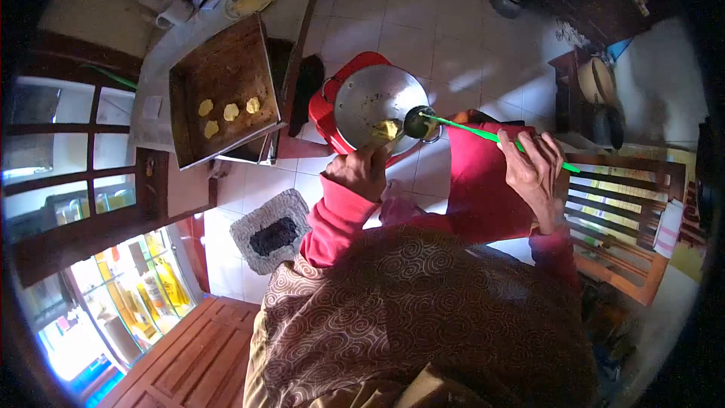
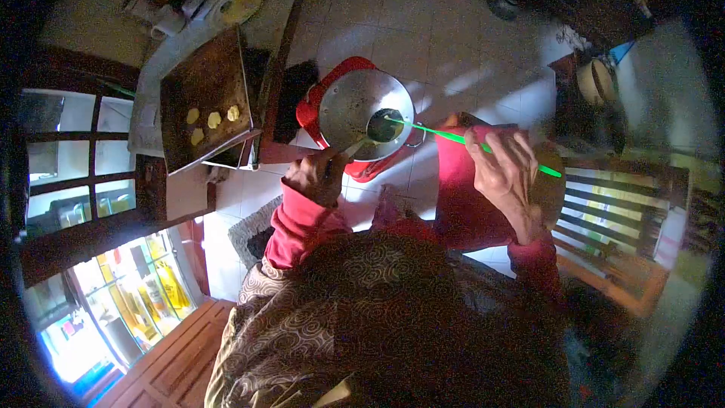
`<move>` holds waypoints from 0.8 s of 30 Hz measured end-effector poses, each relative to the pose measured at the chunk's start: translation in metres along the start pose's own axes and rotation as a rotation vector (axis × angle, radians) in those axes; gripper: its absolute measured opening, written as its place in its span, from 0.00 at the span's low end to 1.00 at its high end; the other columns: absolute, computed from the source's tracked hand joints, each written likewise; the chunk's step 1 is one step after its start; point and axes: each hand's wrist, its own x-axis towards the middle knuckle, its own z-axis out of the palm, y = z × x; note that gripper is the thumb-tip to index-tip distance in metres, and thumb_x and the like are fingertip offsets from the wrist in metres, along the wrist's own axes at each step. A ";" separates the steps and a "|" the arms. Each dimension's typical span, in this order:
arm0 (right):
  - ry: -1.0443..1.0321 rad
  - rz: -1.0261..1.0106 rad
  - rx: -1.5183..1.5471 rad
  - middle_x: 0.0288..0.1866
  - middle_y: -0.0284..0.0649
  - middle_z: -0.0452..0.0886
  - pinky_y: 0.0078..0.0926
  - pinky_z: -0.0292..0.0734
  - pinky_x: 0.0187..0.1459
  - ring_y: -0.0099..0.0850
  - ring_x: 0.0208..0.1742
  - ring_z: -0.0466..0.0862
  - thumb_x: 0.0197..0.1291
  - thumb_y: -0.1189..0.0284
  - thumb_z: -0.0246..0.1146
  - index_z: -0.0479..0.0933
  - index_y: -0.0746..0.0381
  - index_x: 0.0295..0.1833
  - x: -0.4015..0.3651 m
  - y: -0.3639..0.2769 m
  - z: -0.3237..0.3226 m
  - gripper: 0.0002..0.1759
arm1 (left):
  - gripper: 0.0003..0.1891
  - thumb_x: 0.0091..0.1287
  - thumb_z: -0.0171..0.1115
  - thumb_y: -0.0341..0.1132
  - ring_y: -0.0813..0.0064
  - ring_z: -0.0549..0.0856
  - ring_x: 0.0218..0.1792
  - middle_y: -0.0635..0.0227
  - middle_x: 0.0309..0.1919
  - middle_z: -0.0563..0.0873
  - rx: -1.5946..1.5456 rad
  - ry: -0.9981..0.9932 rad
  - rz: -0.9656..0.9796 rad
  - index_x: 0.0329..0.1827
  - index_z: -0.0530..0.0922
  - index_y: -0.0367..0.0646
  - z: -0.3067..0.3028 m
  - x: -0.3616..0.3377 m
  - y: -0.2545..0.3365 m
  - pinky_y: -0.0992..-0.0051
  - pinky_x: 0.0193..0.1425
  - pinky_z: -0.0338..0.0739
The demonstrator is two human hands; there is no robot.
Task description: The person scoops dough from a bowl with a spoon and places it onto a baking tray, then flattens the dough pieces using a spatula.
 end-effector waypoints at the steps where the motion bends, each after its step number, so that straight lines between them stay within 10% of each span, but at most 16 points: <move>1: 0.038 -0.013 0.002 0.24 0.36 0.71 0.28 0.67 0.29 0.30 0.24 0.74 0.43 0.76 0.63 0.77 0.59 0.38 -0.001 0.001 0.003 0.12 | 0.05 0.54 0.60 0.39 0.58 0.77 0.16 0.62 0.15 0.75 0.025 -0.014 -0.018 0.27 0.77 0.50 -0.002 0.002 0.004 0.62 0.18 0.70; 12: -0.011 0.055 0.127 0.25 0.39 0.76 0.30 0.69 0.28 0.34 0.24 0.76 0.43 0.76 0.62 0.75 0.63 0.37 -0.010 -0.009 0.035 0.12 | 0.06 0.51 0.59 0.39 0.63 0.75 0.17 0.68 0.20 0.75 0.128 0.180 0.048 0.26 0.75 0.49 0.021 -0.008 -0.007 0.63 0.18 0.67; 17: -0.283 0.449 0.393 0.29 0.43 0.78 0.32 0.71 0.33 0.37 0.29 0.78 0.47 0.77 0.60 0.75 0.66 0.38 -0.016 -0.031 0.047 0.10 | 0.06 0.50 0.58 0.39 0.63 0.74 0.17 0.68 0.17 0.72 0.163 0.125 -0.029 0.24 0.73 0.48 0.037 -0.014 -0.014 0.63 0.17 0.65; 24: -0.090 0.602 0.873 0.32 0.41 0.79 0.25 0.71 0.38 0.30 0.32 0.78 0.46 0.78 0.60 0.76 0.66 0.37 -0.021 -0.024 0.072 0.09 | 0.07 0.48 0.58 0.38 0.67 0.72 0.16 0.68 0.15 0.70 0.149 0.211 0.042 0.20 0.69 0.48 0.045 -0.015 -0.022 0.66 0.15 0.63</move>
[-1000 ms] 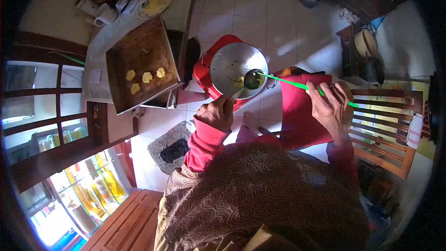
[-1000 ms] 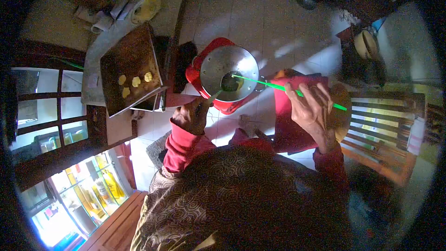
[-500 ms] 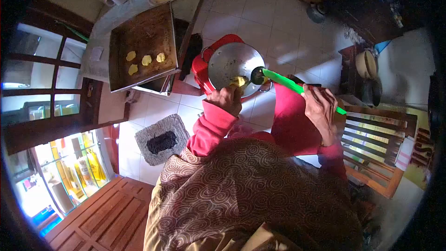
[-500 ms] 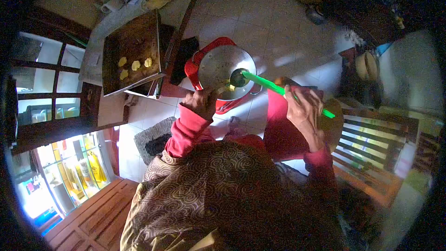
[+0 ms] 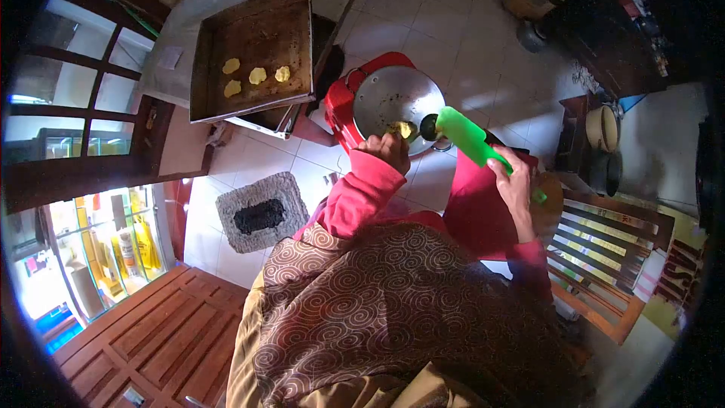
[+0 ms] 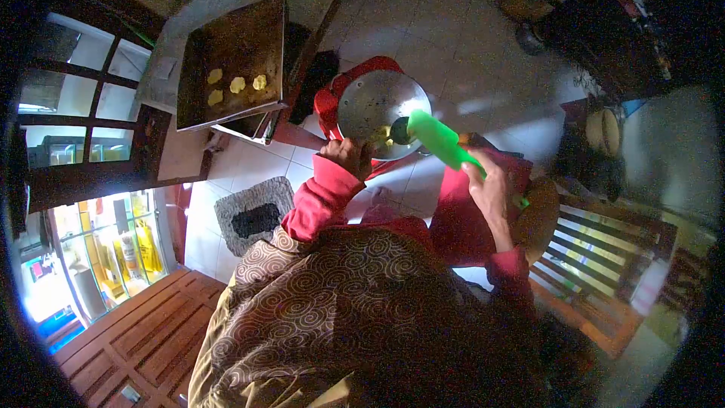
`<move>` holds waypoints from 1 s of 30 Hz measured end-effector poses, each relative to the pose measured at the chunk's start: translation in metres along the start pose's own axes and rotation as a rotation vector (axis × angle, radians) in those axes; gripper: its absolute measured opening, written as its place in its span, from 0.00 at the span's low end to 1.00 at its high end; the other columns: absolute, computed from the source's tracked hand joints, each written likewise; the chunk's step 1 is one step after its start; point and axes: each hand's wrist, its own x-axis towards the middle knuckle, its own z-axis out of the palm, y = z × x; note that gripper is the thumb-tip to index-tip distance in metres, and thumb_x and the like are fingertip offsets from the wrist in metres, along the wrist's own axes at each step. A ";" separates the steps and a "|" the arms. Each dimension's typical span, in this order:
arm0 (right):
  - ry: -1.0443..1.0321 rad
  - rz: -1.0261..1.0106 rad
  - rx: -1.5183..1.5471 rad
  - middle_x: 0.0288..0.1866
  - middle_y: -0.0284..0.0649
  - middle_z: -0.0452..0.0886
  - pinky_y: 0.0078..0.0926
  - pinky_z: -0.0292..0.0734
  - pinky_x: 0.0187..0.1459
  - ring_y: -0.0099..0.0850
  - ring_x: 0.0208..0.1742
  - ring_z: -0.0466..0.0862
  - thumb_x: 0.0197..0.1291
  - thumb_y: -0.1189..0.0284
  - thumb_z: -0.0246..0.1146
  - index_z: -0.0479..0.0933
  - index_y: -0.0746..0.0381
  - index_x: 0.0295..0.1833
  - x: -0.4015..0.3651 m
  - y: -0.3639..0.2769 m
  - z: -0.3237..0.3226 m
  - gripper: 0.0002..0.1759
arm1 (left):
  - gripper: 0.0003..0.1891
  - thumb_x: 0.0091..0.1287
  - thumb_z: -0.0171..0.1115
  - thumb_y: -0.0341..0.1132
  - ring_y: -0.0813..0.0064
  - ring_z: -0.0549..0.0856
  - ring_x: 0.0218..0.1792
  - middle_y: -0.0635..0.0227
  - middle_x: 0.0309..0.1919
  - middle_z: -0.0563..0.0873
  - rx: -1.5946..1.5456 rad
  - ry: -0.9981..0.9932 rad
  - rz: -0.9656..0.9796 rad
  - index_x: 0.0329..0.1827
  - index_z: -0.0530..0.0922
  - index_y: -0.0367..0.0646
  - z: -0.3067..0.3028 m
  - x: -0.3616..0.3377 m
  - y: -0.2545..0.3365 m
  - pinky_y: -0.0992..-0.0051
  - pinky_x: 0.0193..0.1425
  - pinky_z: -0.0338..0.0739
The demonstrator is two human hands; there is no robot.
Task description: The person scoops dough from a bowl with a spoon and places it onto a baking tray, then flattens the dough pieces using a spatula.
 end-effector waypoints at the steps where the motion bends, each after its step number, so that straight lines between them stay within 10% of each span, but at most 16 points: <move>1: 0.022 -0.103 -0.175 0.31 0.40 0.78 0.26 0.71 0.35 0.31 0.30 0.78 0.46 0.77 0.60 0.76 0.65 0.37 0.002 -0.003 -0.002 0.09 | 0.08 0.48 0.58 0.38 0.67 0.72 0.16 0.68 0.15 0.70 0.014 0.010 0.001 0.20 0.69 0.48 0.000 0.000 0.001 0.66 0.15 0.63; 10: 0.026 -0.780 -0.817 0.21 0.36 0.70 0.28 0.62 0.24 0.31 0.20 0.71 0.43 0.77 0.62 0.76 0.62 0.36 0.036 -0.024 -0.019 0.11 | 0.11 0.48 0.60 0.40 0.65 0.71 0.12 0.64 0.12 0.69 -0.027 -0.025 0.033 0.18 0.67 0.48 0.004 -0.002 -0.010 0.65 0.14 0.62; 30: -0.118 -0.782 -0.826 0.22 0.36 0.73 0.27 0.63 0.26 0.30 0.19 0.72 0.42 0.76 0.62 0.75 0.63 0.38 0.052 -0.033 -0.022 0.13 | 0.09 0.46 0.58 0.36 0.68 0.67 0.10 0.67 0.11 0.66 0.040 0.050 -0.020 0.16 0.65 0.49 -0.005 0.007 -0.009 0.67 0.14 0.57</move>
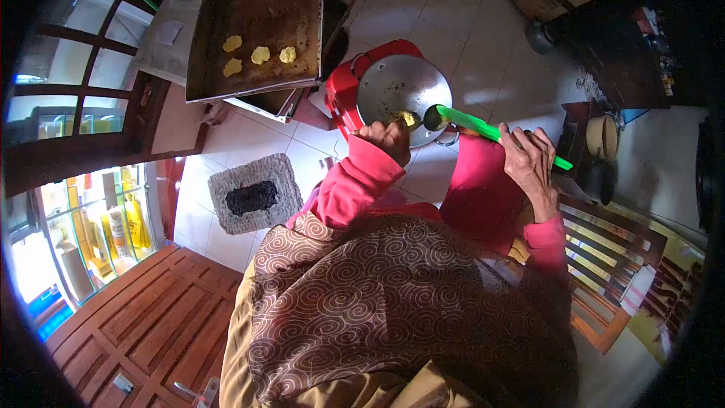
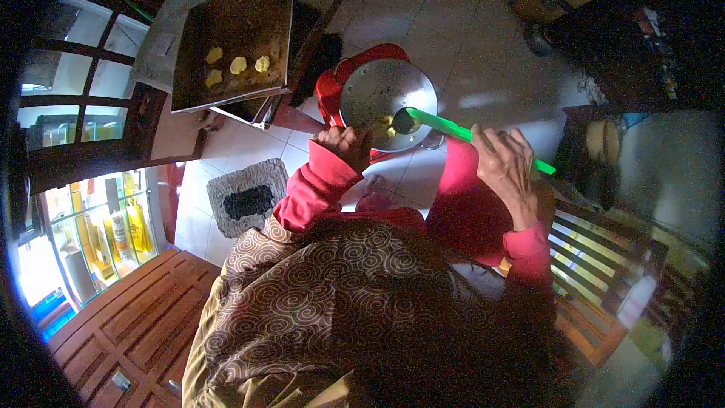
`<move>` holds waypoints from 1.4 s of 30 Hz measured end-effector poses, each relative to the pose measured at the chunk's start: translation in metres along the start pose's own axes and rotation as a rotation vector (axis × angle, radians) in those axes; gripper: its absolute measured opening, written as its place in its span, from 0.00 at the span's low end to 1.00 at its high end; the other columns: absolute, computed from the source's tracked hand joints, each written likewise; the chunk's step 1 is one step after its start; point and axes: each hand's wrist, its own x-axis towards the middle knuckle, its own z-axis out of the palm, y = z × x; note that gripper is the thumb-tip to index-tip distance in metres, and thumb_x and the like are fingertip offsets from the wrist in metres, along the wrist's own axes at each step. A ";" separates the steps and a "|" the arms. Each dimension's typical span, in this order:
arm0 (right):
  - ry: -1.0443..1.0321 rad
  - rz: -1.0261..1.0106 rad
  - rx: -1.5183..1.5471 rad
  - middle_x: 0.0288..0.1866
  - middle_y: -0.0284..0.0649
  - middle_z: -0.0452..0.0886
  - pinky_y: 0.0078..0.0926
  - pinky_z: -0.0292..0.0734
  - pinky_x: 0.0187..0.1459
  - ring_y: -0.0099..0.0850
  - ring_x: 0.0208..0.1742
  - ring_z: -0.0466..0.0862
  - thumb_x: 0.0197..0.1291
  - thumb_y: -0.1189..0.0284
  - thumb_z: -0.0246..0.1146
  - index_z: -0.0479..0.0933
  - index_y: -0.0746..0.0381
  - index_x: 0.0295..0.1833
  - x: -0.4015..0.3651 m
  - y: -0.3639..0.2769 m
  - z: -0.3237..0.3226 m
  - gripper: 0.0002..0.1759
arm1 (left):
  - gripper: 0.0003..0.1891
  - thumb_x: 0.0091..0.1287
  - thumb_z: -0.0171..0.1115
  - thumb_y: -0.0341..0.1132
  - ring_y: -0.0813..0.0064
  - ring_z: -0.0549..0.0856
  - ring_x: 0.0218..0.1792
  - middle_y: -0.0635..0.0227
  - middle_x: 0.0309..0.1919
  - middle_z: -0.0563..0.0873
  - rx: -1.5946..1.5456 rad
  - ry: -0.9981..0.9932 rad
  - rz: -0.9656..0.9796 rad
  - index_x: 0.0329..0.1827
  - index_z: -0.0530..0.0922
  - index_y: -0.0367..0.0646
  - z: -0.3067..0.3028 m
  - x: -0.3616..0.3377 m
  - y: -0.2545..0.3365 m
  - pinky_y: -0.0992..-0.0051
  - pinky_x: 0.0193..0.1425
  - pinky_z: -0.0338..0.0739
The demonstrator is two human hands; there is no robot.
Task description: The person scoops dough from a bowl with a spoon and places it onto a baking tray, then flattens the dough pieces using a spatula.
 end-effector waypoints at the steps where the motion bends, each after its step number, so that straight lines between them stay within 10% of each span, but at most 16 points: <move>1: 0.001 0.011 0.012 0.22 0.36 0.72 0.27 0.63 0.25 0.31 0.18 0.71 0.42 0.76 0.62 0.75 0.64 0.39 -0.003 -0.001 0.006 0.13 | 0.09 0.46 0.57 0.36 0.68 0.67 0.11 0.67 0.11 0.66 0.003 -0.003 0.010 0.16 0.65 0.49 0.004 -0.002 -0.001 0.67 0.15 0.57; 9: -0.202 0.625 0.665 0.33 0.44 0.79 0.29 0.72 0.35 0.40 0.31 0.79 0.45 0.80 0.58 0.76 0.64 0.35 -0.013 -0.030 0.038 0.08 | 0.08 0.44 0.57 0.36 0.67 0.69 0.12 0.67 0.12 0.67 0.065 0.024 -0.082 0.18 0.66 0.48 0.019 -0.010 -0.008 0.66 0.16 0.58; 12: -0.060 0.572 0.883 0.34 0.46 0.79 0.28 0.71 0.31 0.37 0.29 0.79 0.49 0.78 0.56 0.74 0.63 0.43 -0.024 -0.019 0.062 0.13 | 0.10 0.48 0.58 0.41 0.64 0.71 0.15 0.65 0.14 0.69 0.087 -0.074 -0.101 0.20 0.67 0.49 0.026 -0.017 -0.019 0.64 0.15 0.60; 21: 0.032 0.019 0.025 0.24 0.37 0.75 0.28 0.65 0.25 0.31 0.19 0.72 0.44 0.76 0.61 0.76 0.62 0.37 0.009 -0.004 0.040 0.10 | 0.12 0.50 0.58 0.45 0.62 0.72 0.15 0.63 0.15 0.71 0.069 -0.126 -0.135 0.21 0.68 0.49 0.025 -0.016 -0.022 0.61 0.16 0.63; 27: -0.062 0.041 0.086 0.26 0.38 0.76 0.28 0.67 0.27 0.32 0.24 0.76 0.43 0.79 0.59 0.76 0.65 0.37 0.012 -0.007 0.043 0.11 | 0.11 0.46 0.58 0.42 0.63 0.73 0.16 0.62 0.15 0.72 0.044 -0.150 -0.199 0.20 0.68 0.47 0.023 -0.012 -0.021 0.63 0.18 0.65; 34: -0.251 0.733 0.966 0.36 0.45 0.79 0.30 0.72 0.40 0.41 0.36 0.79 0.44 0.77 0.62 0.77 0.64 0.36 -0.023 0.001 0.105 0.09 | 0.10 0.50 0.57 0.44 0.60 0.74 0.19 0.61 0.18 0.73 0.036 -0.330 -0.212 0.22 0.70 0.49 0.062 -0.053 -0.058 0.59 0.20 0.66; 42: -0.438 0.520 0.160 0.31 0.41 0.77 0.47 0.67 0.35 0.43 0.34 0.78 0.46 0.71 0.59 0.75 0.54 0.40 -0.039 -0.023 0.175 0.13 | 0.07 0.53 0.55 0.42 0.59 0.77 0.24 0.66 0.23 0.77 0.119 -0.520 -0.358 0.30 0.72 0.53 0.085 -0.113 -0.093 0.59 0.25 0.69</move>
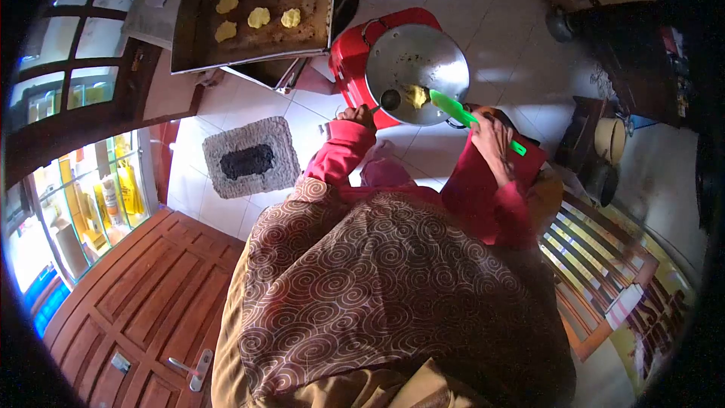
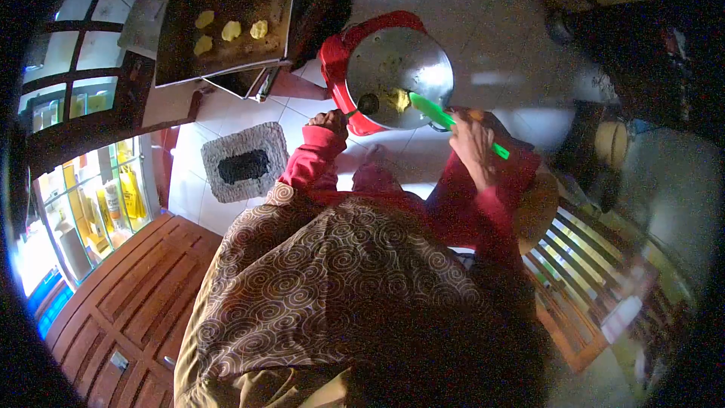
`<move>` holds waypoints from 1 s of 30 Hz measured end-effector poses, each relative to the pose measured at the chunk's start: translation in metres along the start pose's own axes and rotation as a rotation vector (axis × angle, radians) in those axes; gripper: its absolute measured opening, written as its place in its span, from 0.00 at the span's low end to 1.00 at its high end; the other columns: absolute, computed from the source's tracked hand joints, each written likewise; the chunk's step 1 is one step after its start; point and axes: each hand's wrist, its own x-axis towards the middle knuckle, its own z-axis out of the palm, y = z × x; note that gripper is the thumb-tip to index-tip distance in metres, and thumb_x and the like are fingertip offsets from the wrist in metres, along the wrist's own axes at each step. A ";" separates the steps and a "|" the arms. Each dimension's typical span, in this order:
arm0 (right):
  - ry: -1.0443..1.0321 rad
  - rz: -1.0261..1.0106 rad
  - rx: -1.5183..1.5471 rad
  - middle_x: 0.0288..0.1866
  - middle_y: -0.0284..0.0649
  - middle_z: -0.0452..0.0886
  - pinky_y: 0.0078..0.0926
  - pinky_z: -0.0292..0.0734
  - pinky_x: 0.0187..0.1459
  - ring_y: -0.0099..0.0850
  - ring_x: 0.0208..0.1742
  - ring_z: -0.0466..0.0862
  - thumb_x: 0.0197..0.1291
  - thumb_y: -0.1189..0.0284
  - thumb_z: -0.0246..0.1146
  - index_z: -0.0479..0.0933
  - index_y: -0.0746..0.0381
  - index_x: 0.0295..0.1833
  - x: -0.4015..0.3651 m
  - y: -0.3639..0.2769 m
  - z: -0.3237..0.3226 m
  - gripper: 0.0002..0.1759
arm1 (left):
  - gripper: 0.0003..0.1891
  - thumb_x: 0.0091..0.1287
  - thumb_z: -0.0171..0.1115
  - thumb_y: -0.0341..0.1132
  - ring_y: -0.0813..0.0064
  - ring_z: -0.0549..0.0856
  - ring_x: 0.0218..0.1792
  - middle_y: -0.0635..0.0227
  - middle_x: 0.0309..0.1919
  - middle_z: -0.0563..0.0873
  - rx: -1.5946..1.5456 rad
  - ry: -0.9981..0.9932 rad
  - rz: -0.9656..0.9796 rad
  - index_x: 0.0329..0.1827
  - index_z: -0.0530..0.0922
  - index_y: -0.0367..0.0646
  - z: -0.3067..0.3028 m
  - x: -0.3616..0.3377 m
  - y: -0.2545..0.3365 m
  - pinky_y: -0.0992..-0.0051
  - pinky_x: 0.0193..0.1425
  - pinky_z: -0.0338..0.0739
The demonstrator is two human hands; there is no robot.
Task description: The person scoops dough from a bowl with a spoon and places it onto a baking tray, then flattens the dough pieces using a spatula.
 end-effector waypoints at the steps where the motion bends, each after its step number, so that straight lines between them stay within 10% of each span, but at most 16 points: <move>1: 0.024 -0.060 -0.019 0.30 0.40 0.77 0.45 0.67 0.33 0.43 0.33 0.78 0.46 0.72 0.58 0.74 0.54 0.38 0.003 -0.002 0.005 0.10 | 0.06 0.54 0.53 0.42 0.58 0.78 0.25 0.65 0.24 0.78 0.002 -0.063 -0.057 0.32 0.73 0.54 0.008 -0.001 -0.002 0.58 0.28 0.70; 8: 0.107 -0.271 -0.049 0.31 0.40 0.78 0.38 0.71 0.31 0.40 0.32 0.78 0.38 0.78 0.56 0.74 0.58 0.34 0.028 -0.015 0.036 0.13 | 0.06 0.56 0.53 0.40 0.53 0.79 0.32 0.64 0.29 0.80 -0.359 -0.342 -0.294 0.33 0.72 0.52 0.025 0.016 -0.008 0.59 0.34 0.73; 13: 0.213 -0.344 -0.018 0.31 0.39 0.76 0.40 0.68 0.31 0.42 0.33 0.77 0.39 0.79 0.57 0.72 0.58 0.35 0.030 -0.011 0.055 0.13 | 0.12 0.60 0.50 0.33 0.67 0.81 0.38 0.64 0.37 0.81 -0.781 -0.378 -0.445 0.45 0.71 0.42 0.102 0.025 -0.026 0.71 0.35 0.76; 16: 0.205 -0.344 -0.032 0.34 0.40 0.76 0.40 0.68 0.32 0.44 0.33 0.77 0.37 0.78 0.57 0.72 0.56 0.40 0.028 -0.007 0.063 0.18 | 0.15 0.63 0.44 0.47 0.53 0.80 0.33 0.57 0.29 0.81 -0.617 -0.224 -0.231 0.39 0.73 0.46 0.103 0.024 -0.020 0.60 0.36 0.73; 17: 0.160 -0.312 -0.038 0.34 0.40 0.76 0.40 0.68 0.32 0.44 0.34 0.77 0.37 0.78 0.57 0.72 0.56 0.41 0.027 -0.007 0.064 0.18 | 0.15 0.63 0.45 0.46 0.56 0.81 0.32 0.59 0.27 0.82 -0.964 -0.318 -0.477 0.40 0.74 0.47 0.099 0.027 -0.013 0.60 0.35 0.74; 23: -0.103 -0.219 -0.102 0.45 0.44 0.77 0.42 0.69 0.37 0.42 0.35 0.79 0.42 0.75 0.56 0.74 0.56 0.46 0.027 -0.012 0.061 0.20 | 0.17 0.47 0.66 0.37 0.59 0.82 0.31 0.57 0.33 0.81 -0.541 -0.286 -0.211 0.39 0.76 0.44 0.098 0.030 -0.017 0.67 0.35 0.77; 30: -0.039 -0.185 0.034 0.40 0.45 0.78 0.42 0.68 0.34 0.44 0.33 0.78 0.44 0.74 0.53 0.73 0.57 0.46 0.016 -0.013 0.072 0.19 | 0.15 0.45 0.64 0.41 0.59 0.82 0.30 0.58 0.25 0.82 -0.631 -0.296 -0.331 0.35 0.77 0.47 0.098 0.033 -0.017 0.63 0.32 0.75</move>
